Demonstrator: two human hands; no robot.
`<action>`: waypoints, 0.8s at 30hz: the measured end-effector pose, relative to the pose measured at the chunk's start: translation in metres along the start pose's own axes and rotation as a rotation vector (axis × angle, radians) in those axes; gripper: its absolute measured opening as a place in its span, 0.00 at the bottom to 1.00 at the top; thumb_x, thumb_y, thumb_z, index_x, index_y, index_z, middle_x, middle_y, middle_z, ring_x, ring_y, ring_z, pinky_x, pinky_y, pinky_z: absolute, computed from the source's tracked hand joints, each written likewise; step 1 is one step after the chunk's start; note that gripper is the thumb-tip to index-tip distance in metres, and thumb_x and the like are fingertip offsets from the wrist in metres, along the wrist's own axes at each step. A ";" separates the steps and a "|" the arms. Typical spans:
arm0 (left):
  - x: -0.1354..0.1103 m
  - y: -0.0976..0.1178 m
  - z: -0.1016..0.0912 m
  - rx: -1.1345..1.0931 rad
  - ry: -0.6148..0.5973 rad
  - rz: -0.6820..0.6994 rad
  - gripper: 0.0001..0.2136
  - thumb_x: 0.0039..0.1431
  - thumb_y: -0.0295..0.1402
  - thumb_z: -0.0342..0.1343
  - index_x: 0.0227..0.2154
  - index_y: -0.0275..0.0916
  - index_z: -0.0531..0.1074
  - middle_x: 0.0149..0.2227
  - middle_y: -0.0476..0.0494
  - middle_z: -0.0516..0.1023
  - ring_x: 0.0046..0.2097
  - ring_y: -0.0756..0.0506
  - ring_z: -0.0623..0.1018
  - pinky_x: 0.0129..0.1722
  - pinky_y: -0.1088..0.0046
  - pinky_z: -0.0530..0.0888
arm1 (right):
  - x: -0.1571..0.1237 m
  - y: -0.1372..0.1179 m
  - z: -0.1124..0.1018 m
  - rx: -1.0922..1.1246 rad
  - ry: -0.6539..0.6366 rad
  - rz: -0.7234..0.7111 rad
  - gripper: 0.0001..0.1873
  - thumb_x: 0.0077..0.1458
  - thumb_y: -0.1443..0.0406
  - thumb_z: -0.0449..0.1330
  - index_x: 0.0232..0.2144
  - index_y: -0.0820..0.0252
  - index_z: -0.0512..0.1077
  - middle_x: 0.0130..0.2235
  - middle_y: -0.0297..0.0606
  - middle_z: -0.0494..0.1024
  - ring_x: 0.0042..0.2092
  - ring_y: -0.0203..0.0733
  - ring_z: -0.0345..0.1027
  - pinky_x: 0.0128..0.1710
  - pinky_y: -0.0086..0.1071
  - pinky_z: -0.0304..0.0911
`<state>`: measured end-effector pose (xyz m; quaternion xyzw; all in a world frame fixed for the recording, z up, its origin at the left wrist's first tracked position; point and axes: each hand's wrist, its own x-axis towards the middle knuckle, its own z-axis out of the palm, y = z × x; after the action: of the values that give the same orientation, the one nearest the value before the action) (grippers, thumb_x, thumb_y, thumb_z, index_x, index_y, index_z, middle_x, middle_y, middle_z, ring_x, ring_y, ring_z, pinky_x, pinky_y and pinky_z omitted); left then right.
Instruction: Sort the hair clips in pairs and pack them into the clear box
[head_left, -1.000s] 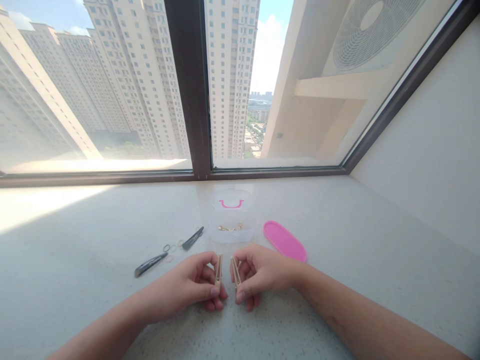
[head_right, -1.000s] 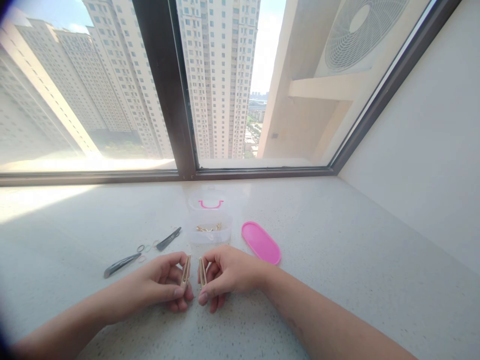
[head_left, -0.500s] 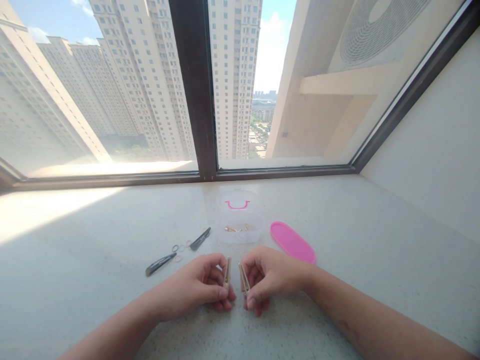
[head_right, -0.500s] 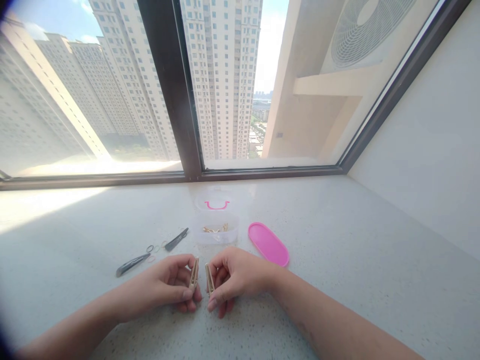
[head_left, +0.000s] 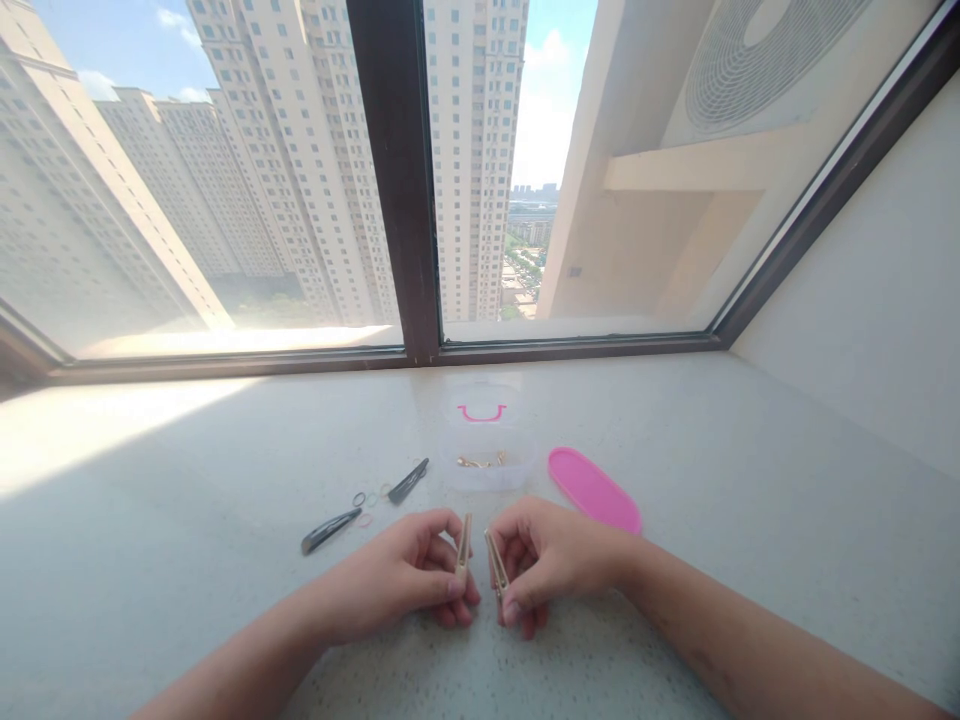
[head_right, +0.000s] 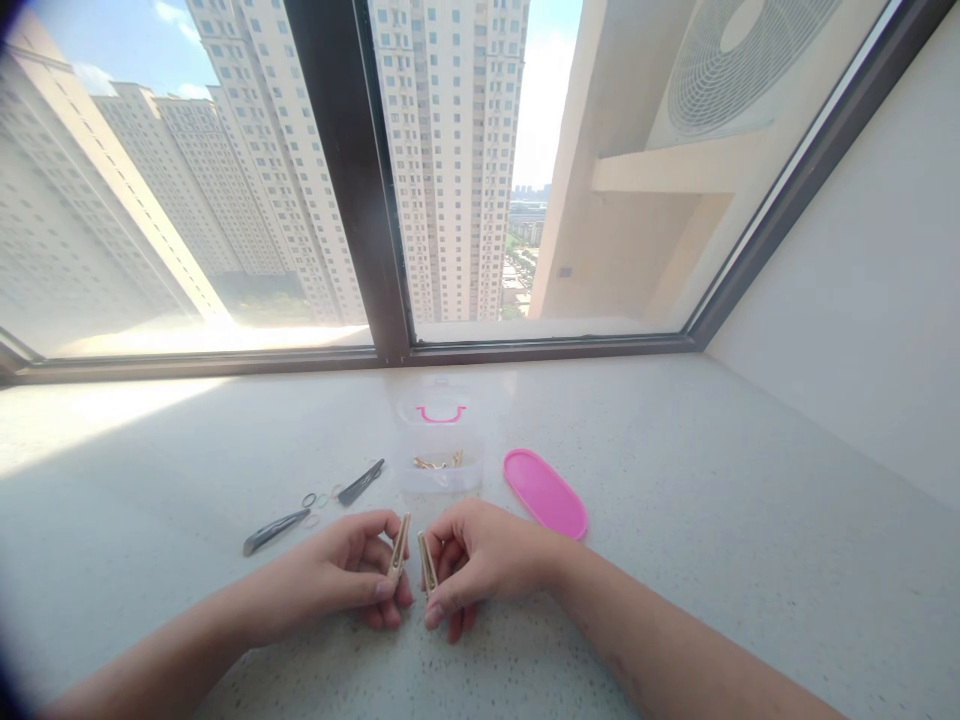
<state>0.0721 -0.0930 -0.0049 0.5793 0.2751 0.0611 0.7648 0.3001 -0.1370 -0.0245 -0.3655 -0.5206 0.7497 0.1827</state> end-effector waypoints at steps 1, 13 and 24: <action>0.000 0.000 0.000 0.000 -0.001 -0.001 0.11 0.55 0.31 0.61 0.39 0.38 0.67 0.34 0.45 0.80 0.35 0.46 0.80 0.37 0.68 0.74 | 0.000 0.000 0.000 -0.001 0.000 0.002 0.19 0.40 0.61 0.72 0.33 0.65 0.71 0.30 0.36 0.77 0.27 0.35 0.73 0.25 0.24 0.68; 0.001 0.003 0.001 0.011 -0.004 -0.006 0.11 0.54 0.34 0.63 0.38 0.37 0.69 0.34 0.45 0.79 0.36 0.45 0.80 0.37 0.68 0.74 | 0.002 0.001 0.000 -0.001 0.004 -0.012 0.19 0.39 0.62 0.73 0.29 0.65 0.69 0.28 0.35 0.77 0.27 0.35 0.73 0.24 0.24 0.68; 0.000 0.005 0.002 0.030 0.000 -0.001 0.10 0.54 0.34 0.62 0.39 0.38 0.71 0.34 0.46 0.79 0.37 0.45 0.79 0.38 0.67 0.73 | 0.003 0.004 -0.001 -0.011 0.002 -0.021 0.20 0.39 0.61 0.73 0.28 0.64 0.68 0.28 0.34 0.77 0.27 0.35 0.73 0.25 0.25 0.68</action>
<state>0.0743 -0.0932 0.0003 0.5904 0.2762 0.0564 0.7563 0.2995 -0.1356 -0.0292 -0.3617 -0.5282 0.7446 0.1891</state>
